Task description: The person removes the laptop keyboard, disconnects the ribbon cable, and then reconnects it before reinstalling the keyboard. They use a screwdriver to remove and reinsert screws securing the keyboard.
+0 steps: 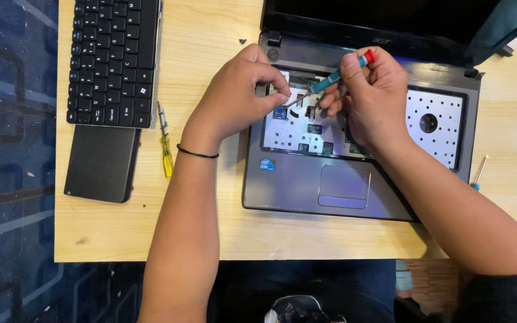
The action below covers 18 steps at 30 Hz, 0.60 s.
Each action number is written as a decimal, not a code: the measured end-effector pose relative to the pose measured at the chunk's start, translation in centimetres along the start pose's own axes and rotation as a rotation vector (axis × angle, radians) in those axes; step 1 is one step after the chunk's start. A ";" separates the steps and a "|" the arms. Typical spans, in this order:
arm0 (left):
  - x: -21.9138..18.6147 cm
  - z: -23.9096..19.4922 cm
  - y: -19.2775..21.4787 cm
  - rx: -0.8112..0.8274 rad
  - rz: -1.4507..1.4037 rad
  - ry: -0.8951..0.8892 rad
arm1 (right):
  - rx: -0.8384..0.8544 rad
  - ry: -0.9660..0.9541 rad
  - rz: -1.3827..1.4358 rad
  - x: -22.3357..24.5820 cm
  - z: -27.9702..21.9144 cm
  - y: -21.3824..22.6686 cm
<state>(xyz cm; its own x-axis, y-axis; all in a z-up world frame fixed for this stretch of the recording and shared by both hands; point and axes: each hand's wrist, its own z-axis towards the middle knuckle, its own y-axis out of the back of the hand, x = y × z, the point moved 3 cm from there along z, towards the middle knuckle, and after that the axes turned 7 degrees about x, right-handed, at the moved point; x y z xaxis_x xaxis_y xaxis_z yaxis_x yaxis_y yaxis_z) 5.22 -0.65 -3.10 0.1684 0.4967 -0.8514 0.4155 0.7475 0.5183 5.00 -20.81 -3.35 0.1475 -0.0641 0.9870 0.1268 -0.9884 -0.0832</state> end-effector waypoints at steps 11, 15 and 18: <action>-0.3 -0.6 0.6 0.063 0.080 0.023 | 0.096 0.095 0.090 -0.5 -0.1 0.5; -1.1 -1.3 1.2 0.056 0.193 0.094 | 0.154 0.152 0.080 -0.2 -0.3 0.5; -1.0 -1.5 1.0 0.088 0.184 0.075 | 0.155 0.155 0.125 -0.6 -0.2 0.7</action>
<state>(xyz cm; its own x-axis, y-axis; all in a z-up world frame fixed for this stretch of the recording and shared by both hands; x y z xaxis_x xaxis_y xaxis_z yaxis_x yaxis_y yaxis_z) 4.08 0.27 -1.61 0.1826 0.6549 -0.7333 0.4606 0.6019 0.6523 4.76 -21.46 -3.96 0.0214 -0.2170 0.9759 0.2675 -0.9393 -0.2147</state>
